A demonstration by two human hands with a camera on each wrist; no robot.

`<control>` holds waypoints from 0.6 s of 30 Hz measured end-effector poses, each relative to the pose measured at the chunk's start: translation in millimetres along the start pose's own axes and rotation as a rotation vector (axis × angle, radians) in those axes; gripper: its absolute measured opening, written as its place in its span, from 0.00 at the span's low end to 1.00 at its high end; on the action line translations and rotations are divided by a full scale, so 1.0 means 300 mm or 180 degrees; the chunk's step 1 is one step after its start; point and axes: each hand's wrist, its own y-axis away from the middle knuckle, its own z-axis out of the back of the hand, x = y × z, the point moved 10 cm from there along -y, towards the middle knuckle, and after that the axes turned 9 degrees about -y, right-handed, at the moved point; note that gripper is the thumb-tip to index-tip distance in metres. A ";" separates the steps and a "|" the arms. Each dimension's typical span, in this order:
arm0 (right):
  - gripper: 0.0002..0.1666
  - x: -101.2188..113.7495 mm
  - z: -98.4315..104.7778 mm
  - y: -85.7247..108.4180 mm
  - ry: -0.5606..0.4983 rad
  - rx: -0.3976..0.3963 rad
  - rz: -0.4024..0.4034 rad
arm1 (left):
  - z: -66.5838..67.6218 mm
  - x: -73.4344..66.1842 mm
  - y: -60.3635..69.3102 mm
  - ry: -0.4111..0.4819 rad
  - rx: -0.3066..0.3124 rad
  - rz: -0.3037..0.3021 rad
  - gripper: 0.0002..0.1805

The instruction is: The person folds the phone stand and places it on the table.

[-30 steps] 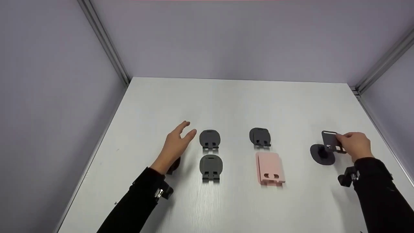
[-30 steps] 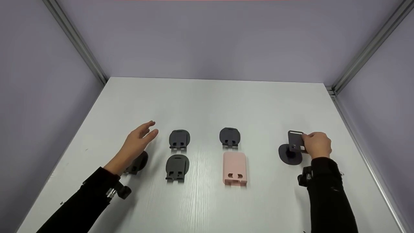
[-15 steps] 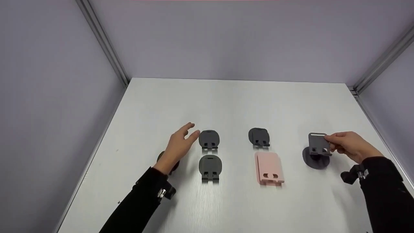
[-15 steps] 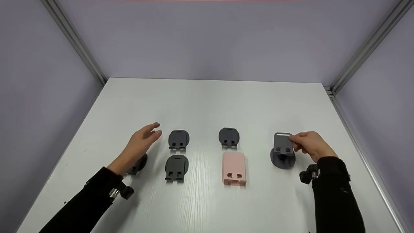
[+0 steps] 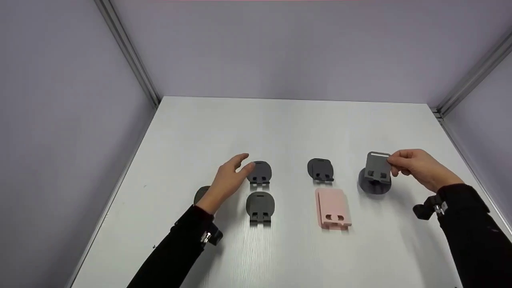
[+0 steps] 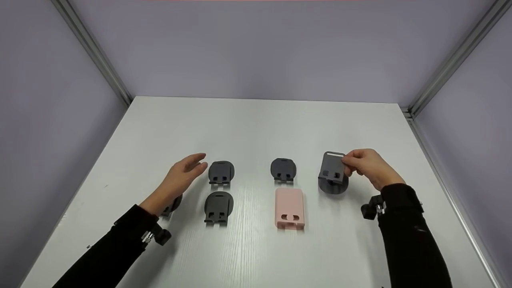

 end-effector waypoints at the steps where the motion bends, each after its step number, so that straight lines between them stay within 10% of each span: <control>1: 0.19 0.014 -0.010 -0.004 0.0017 0.0012 0.0025 | -0.005 -0.005 -0.002 0.0001 0.0013 -0.0021 0.34; 18: 0.19 0.212 -0.192 -0.059 0.0280 0.0372 0.0388 | -0.118 -0.098 -0.042 0.0012 0.0301 -0.0264 0.32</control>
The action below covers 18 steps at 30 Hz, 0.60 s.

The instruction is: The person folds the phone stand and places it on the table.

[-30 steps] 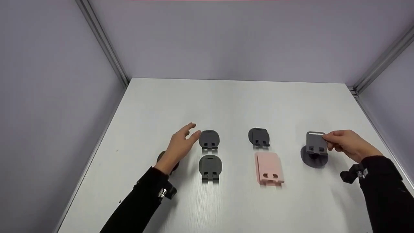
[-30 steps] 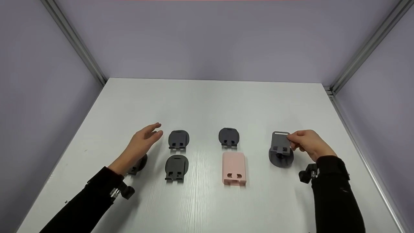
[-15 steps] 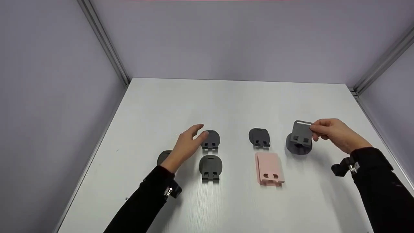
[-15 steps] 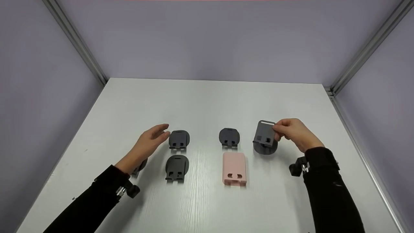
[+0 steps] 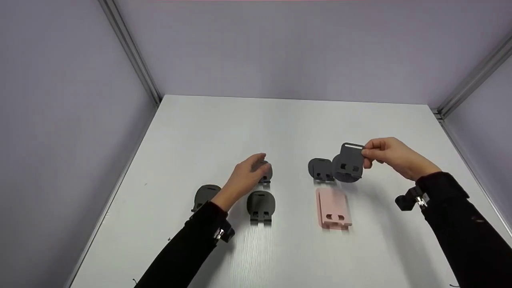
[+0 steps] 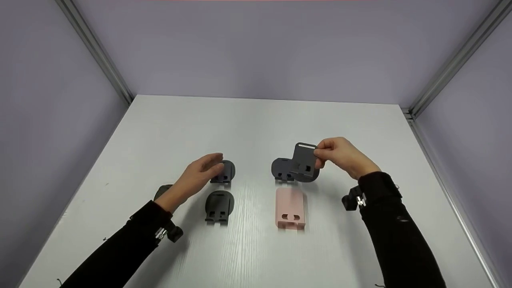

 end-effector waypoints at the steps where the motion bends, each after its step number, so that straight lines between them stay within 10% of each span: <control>1: 0.19 0.008 -0.008 -0.003 0.0043 0.0021 -0.0009 | -0.005 -0.006 -0.003 0.0011 0.0015 -0.0007 0.32; 18: 0.15 0.149 -0.197 -0.045 0.0085 0.0383 0.0250 | -0.098 -0.089 -0.051 0.0170 0.0169 -0.0197 0.31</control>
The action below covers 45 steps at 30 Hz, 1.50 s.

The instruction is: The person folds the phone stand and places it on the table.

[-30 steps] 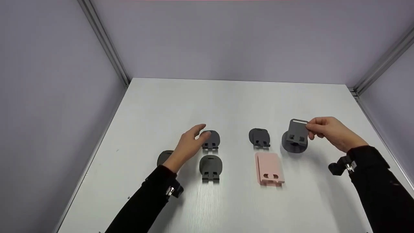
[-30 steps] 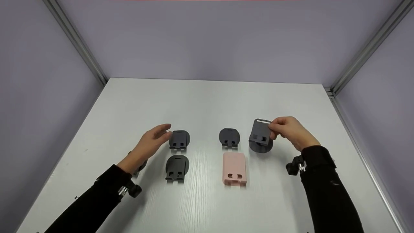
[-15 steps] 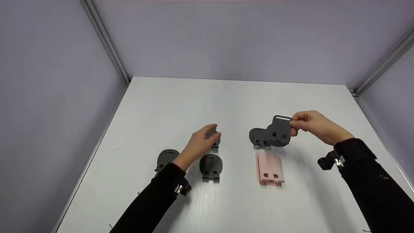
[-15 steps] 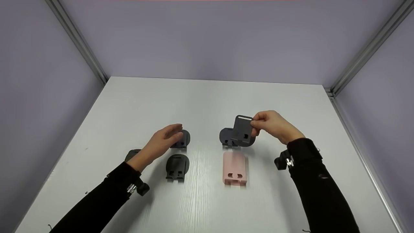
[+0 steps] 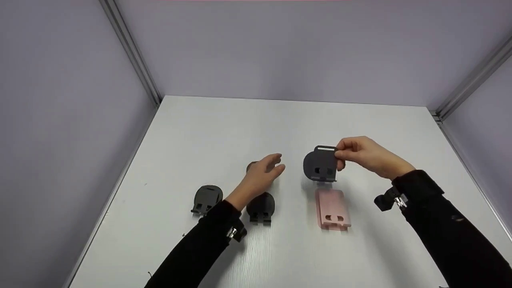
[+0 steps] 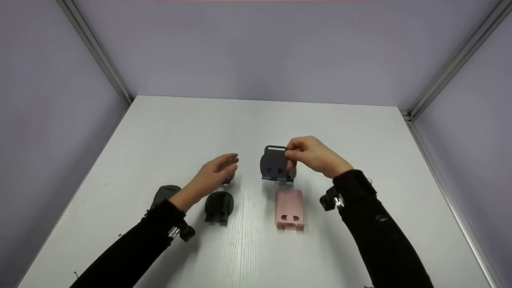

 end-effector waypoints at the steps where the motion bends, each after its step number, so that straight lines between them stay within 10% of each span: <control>1: 0.15 0.008 -0.015 -0.006 -0.0021 0.0026 0.0031 | -0.005 -0.001 -0.002 0.0026 0.0002 -0.0003 0.31; 31: 0.10 0.100 -0.244 -0.075 -0.0024 0.0254 0.0346 | -0.016 0.079 -0.007 0.1165 -0.0145 0.0551 0.19; 45: 0.11 0.110 -0.261 -0.080 0.0031 0.0119 0.0351 | 0.041 0.055 0.012 0.0927 -0.0473 0.0332 0.06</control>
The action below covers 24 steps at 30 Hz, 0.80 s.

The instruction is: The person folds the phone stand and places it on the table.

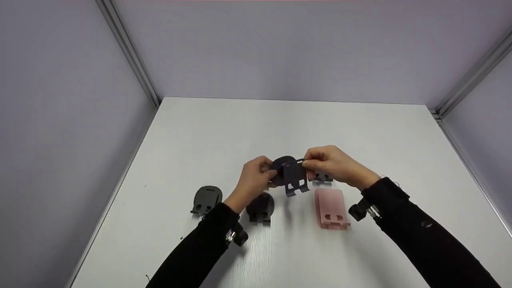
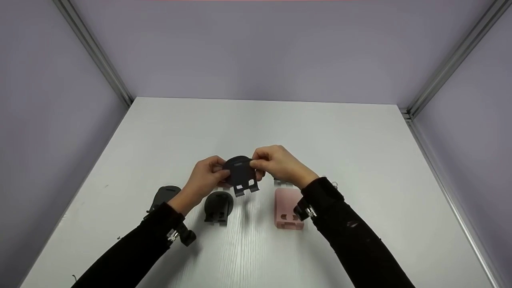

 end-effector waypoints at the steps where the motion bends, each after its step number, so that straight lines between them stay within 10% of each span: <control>1: 0.11 0.000 -0.001 -0.001 0.0013 -0.0006 0.0007 | 0.003 -0.003 0.001 -0.0032 -0.0015 -0.0029 0.06; 24: 0.10 -0.015 -0.034 -0.008 -0.0026 -0.0061 -0.0061 | 0.043 -0.036 0.039 -0.0199 -0.0261 -0.0514 0.04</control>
